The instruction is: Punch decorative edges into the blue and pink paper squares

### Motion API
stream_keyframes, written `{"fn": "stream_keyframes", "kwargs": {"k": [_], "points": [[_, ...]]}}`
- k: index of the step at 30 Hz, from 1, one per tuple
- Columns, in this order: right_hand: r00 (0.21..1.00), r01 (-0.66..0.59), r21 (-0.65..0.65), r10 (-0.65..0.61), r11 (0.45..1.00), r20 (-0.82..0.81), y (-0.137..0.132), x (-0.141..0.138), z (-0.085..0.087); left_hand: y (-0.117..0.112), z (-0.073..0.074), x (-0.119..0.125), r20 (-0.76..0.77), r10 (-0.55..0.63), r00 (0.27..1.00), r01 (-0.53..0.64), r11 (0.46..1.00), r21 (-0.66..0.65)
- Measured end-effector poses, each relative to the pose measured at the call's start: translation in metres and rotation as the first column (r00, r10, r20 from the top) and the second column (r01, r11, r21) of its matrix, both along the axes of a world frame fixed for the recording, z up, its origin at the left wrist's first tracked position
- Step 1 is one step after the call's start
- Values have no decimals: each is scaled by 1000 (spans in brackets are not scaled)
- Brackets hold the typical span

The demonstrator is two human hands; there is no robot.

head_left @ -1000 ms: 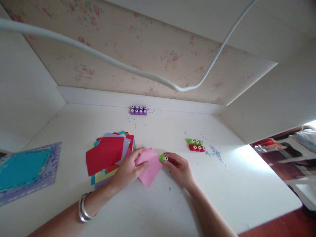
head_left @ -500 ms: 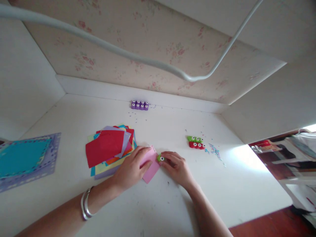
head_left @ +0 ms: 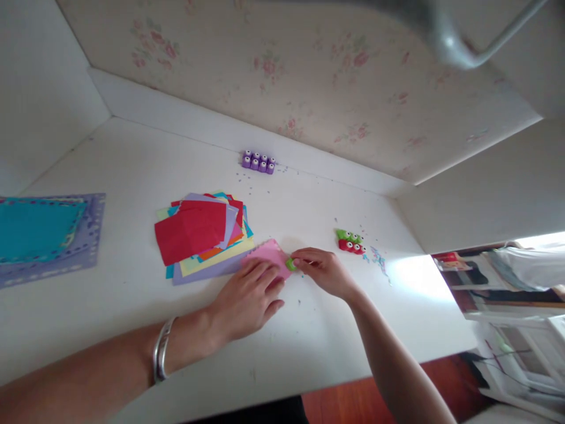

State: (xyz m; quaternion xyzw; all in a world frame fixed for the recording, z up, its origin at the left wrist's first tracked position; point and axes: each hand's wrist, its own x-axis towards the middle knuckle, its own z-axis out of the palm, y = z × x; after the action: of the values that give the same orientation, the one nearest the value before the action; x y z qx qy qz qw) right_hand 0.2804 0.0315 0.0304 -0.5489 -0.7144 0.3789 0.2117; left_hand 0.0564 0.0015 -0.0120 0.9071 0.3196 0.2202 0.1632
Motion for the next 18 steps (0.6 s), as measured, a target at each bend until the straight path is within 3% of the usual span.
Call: {"fn": "stream_keyframes", "kwargs": {"k": [18], "points": [[996, 16, -66, -10, 998, 90, 1, 11, 2, 3, -14, -1, 99, -16, 995, 20, 999, -37]]}}
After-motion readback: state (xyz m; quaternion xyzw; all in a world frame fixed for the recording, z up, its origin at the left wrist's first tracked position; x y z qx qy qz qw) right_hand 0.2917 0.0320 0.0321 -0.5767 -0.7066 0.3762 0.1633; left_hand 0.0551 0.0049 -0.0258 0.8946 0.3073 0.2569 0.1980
